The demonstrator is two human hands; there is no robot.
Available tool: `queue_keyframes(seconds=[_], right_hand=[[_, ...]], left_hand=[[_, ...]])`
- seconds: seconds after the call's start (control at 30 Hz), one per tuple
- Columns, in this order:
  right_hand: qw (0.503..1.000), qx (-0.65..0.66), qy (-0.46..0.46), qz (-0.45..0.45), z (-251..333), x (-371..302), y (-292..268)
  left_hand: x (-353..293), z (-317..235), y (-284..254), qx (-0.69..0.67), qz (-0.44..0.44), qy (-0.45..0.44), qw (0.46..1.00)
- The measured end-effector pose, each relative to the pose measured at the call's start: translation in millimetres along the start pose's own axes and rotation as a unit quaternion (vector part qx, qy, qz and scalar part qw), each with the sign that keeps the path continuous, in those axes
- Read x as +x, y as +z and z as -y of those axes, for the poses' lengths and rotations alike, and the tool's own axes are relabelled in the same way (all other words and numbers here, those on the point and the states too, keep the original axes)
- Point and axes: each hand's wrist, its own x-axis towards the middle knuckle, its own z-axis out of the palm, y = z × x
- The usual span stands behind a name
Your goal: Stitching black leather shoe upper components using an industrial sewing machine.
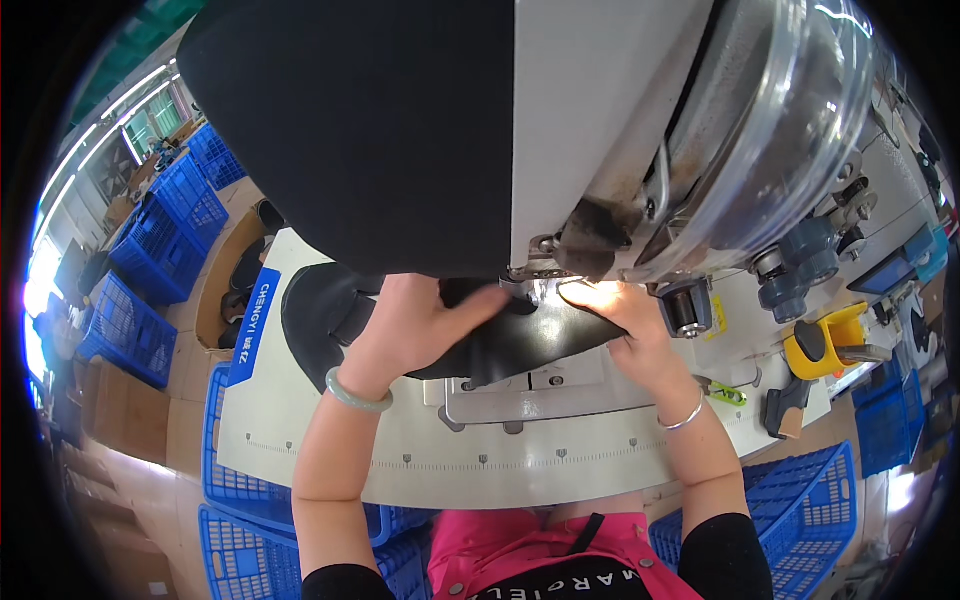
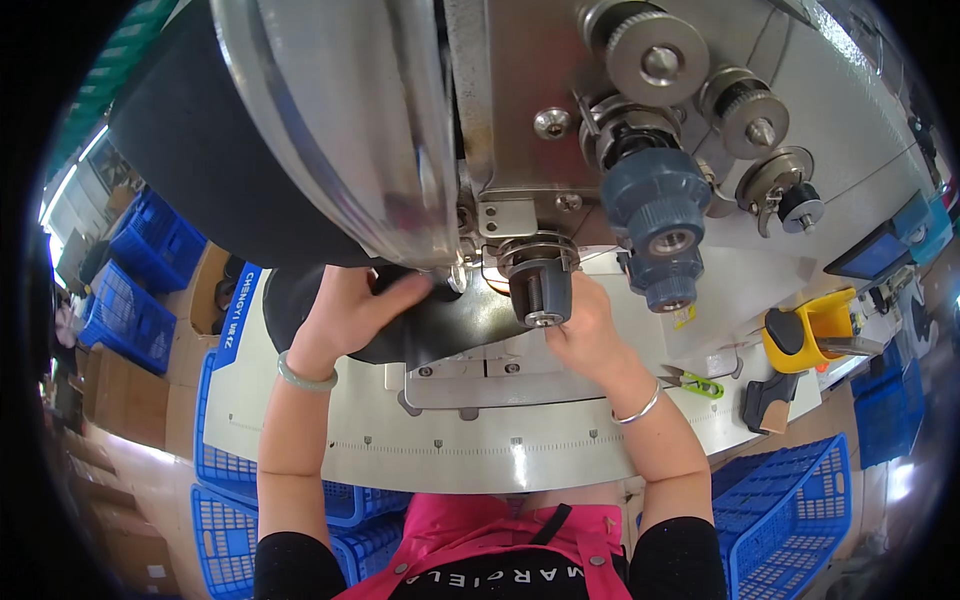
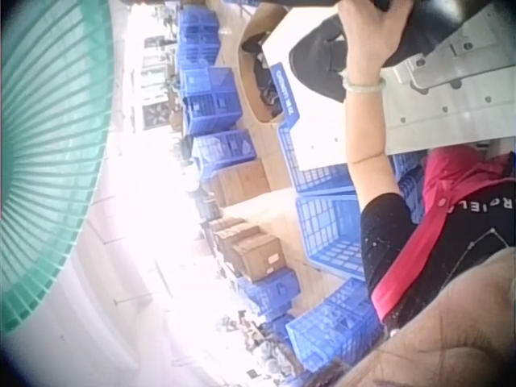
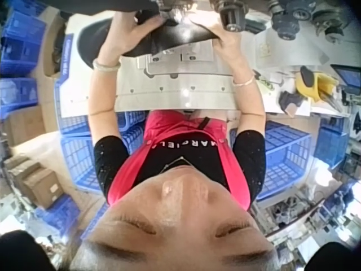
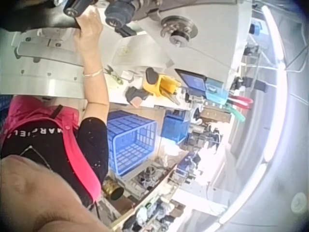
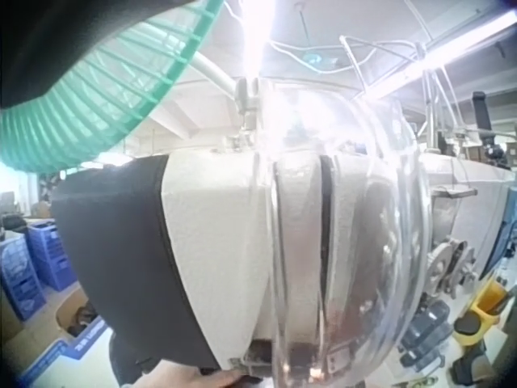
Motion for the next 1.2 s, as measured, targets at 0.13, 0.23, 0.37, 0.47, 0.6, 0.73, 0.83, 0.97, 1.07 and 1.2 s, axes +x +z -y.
queue_keyframes(seconds=[0.13, 0.23, 0.37, 0.47, 0.6, 0.73, 0.83, 0.97, 1.07, 1.2], right_hand=[[0.996, 0.01, -0.045, -0.07, -5, 10, 8], [0.999, -0.013, -0.027, -0.029, -8, 4, 4], [0.995, -0.072, 0.072, 0.018, -3, -4, -6], [0.997, -0.066, 0.031, 0.038, 14, 4, -8], [0.998, -0.061, -0.005, 0.032, 13, 7, -6], [0.999, -0.031, -0.003, 0.026, 10, 10, -4], [0.999, -0.028, 0.007, 0.024, 6, 8, -3], [0.999, -0.017, 0.018, 0.041, 1, 6, -2], [0.998, -0.019, 0.044, 0.046, -2, 1, -4], [0.95, 0.084, 0.233, -0.19, 27, 1, -1]], left_hand=[[-12, 6, -18, -0.021, -0.025, -0.063, 0.998], [-16, -6, -27, 0.214, 0.029, 0.162, 0.963], [-31, -26, -20, 0.278, 0.045, 0.223, 0.933], [-41, -37, -3, 0.28, 0.044, 0.247, 0.927], [-47, -46, 10, 0.304, 0.024, 0.243, 0.921], [-49, -45, 16, 0.329, 0.023, 0.262, 0.907], [-50, -47, 18, 0.342, 0.022, 0.265, 0.901], [-51, -50, 21, 0.353, 0.02, 0.266, 0.897], [-51, -53, 29, 0.36, -0.001, 0.238, 0.902], [-57, -52, 30, 0.377, 0.02, 0.231, 0.897]])
